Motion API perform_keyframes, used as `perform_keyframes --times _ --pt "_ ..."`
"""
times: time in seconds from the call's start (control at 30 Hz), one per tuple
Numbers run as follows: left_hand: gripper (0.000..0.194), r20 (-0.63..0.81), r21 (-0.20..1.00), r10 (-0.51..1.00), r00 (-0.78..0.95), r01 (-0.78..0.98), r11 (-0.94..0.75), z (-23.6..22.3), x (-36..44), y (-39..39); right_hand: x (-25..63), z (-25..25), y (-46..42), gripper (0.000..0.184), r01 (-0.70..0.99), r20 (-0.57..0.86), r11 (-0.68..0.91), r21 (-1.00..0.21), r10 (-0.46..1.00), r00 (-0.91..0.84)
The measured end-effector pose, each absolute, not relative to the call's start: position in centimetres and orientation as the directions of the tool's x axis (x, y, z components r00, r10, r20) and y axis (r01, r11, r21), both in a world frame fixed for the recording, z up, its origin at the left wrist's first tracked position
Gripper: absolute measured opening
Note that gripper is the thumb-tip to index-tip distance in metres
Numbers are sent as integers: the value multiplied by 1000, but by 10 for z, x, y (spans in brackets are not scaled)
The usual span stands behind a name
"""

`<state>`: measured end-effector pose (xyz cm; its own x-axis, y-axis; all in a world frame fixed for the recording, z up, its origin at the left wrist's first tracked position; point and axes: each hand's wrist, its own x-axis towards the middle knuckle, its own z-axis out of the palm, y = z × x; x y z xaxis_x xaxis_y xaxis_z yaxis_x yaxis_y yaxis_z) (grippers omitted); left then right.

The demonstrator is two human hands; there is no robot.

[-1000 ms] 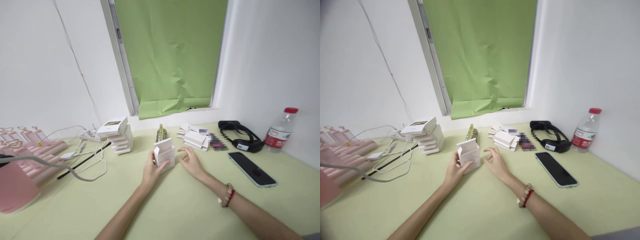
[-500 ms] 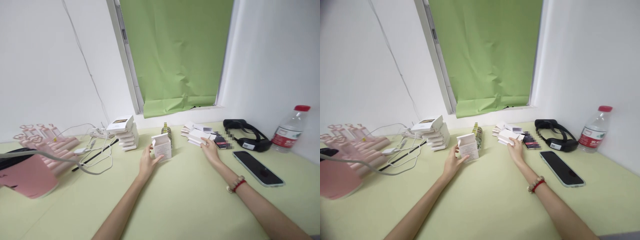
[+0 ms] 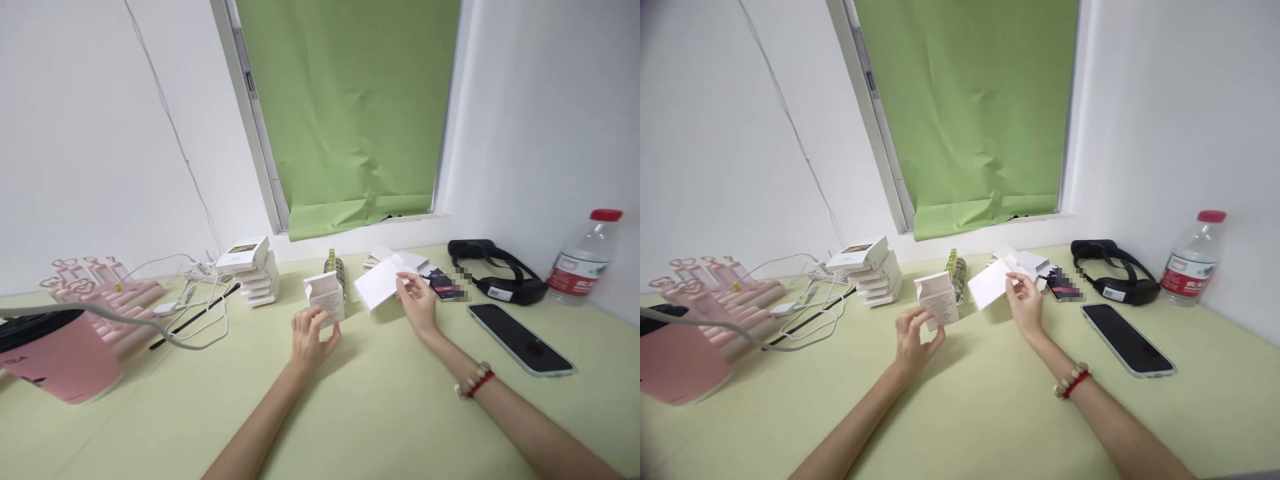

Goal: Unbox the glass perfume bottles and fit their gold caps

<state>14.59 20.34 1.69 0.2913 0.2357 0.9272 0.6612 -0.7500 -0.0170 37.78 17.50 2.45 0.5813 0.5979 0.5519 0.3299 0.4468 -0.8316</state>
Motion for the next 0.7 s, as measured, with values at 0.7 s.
perform_keyframes --times 0.7 --pt "90 598 690 727 337 246 -681 16 183 167 341 17 145 42 595 844 685 -421 536 -21"
